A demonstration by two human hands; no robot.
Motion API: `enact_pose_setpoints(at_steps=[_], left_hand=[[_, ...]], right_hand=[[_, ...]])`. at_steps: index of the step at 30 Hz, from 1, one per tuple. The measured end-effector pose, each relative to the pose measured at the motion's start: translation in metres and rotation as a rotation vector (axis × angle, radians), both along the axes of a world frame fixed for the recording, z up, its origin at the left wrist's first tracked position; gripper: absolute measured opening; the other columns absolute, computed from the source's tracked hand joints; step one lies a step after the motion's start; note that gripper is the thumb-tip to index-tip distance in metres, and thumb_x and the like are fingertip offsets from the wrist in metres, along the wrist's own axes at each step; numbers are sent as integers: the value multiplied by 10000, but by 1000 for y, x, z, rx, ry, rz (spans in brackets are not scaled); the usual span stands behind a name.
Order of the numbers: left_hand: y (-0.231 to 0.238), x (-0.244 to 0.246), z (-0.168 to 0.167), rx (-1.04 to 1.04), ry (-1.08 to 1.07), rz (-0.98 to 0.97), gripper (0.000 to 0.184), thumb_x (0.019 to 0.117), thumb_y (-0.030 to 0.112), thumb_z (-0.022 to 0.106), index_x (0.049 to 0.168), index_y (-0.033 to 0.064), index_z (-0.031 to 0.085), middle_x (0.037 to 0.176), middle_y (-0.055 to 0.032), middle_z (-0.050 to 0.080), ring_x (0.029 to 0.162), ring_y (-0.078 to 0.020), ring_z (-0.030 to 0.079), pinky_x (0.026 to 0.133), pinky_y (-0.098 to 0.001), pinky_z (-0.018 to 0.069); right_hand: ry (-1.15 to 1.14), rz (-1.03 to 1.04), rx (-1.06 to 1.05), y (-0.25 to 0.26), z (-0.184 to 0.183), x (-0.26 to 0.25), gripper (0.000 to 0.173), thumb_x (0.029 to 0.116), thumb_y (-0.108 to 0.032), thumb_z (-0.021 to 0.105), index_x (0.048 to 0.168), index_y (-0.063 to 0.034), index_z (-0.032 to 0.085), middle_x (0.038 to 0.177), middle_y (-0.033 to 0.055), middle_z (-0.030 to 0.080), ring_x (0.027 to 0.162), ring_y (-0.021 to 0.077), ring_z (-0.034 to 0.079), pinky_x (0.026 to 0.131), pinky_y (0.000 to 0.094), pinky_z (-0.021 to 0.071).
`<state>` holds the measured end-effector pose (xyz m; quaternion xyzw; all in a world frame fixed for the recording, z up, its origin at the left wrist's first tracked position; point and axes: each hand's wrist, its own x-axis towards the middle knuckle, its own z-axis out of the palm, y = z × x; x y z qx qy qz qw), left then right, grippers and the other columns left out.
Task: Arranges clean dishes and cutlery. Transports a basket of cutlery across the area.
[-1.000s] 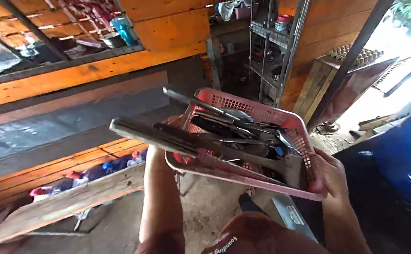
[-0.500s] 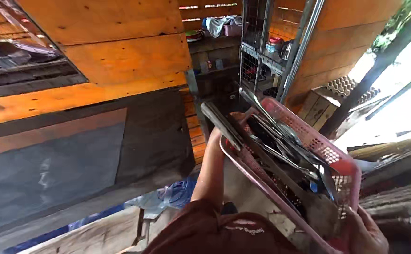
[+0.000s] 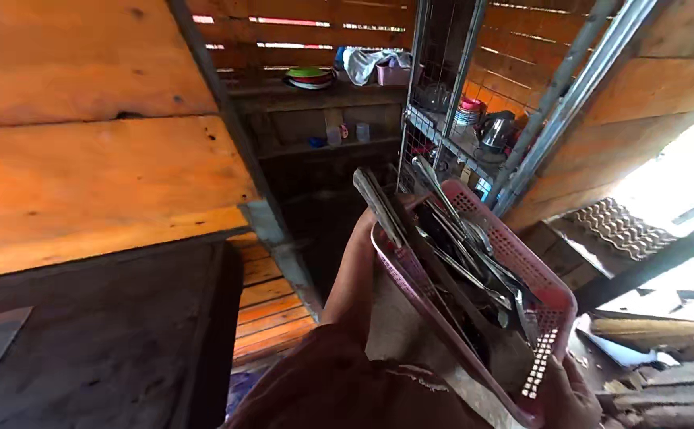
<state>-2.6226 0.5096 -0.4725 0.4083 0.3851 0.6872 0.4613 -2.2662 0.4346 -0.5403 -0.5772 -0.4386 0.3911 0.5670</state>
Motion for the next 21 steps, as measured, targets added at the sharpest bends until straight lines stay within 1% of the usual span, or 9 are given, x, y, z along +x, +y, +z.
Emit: enact_pose_setpoints(at_steps=[5,8,12,14,15,18,19,20,21], left_hand=[[55,-64,-28,-80,-222,310,206,1068,127,382,1029,120,584,776,28,643,686,-35,626,639,-229,545],[107,-130,-64,28,53,302,373,1131,154,266,1376,-41,469,1140,-72,640,961,-36,626,835,-202,534],[121,-136,-12,-227,-199,574,240,1082,118,370,1146,101,601,937,-12,665,827,-74,648,777,-279,565],[147,-177,-43,24,-105,618,303,1080,88,321,1135,56,617,945,-34,701,851,-87,673,802,-280,569],[166,-219,-82,343,184,547,357,1088,84,273,1240,-62,562,1071,-75,704,954,-80,680,832,-245,570],[181,-226,-32,114,255,767,337,1068,2,281,1173,-215,516,1024,-190,700,916,-88,688,803,-213,567],[189,-200,29,-333,-20,923,307,1101,-13,272,1235,-164,504,1051,-174,649,906,-87,624,872,-225,510],[209,-197,48,-499,-154,1102,307,1108,8,284,1249,-130,518,1052,-160,636,889,-74,599,881,-204,487],[226,-211,18,-334,-99,1321,304,1092,5,325,1156,-183,555,950,-202,656,803,-80,611,796,-188,509]], right_hand=[[-57,106,-7,108,15,-55,325,1030,-114,509,1254,114,570,870,-20,653,724,-79,605,696,128,524],[-99,219,-27,178,10,-86,326,1038,-135,503,1251,95,591,855,-12,669,714,-69,609,694,143,529],[-55,419,34,272,-6,-135,296,1026,-103,491,1229,79,606,870,-32,679,731,-67,627,697,134,546],[-59,494,46,311,-3,-163,308,1023,-85,508,1251,104,595,934,-2,682,771,-71,625,733,128,543],[-75,522,53,330,-1,-177,301,1018,-73,519,1241,111,602,940,7,686,777,-77,621,739,125,538],[-173,630,53,384,0,-216,302,1021,-84,542,1231,126,595,918,48,663,761,-51,597,738,156,529],[-201,668,39,401,0,-228,329,1021,-87,539,1260,133,591,944,98,668,776,-3,597,755,202,528],[-234,710,6,416,3,-242,339,1035,-106,525,1279,120,584,961,109,665,789,18,601,763,225,532],[-253,745,-31,430,5,-258,339,1045,-128,516,1285,103,581,944,87,660,767,5,609,736,213,545]])
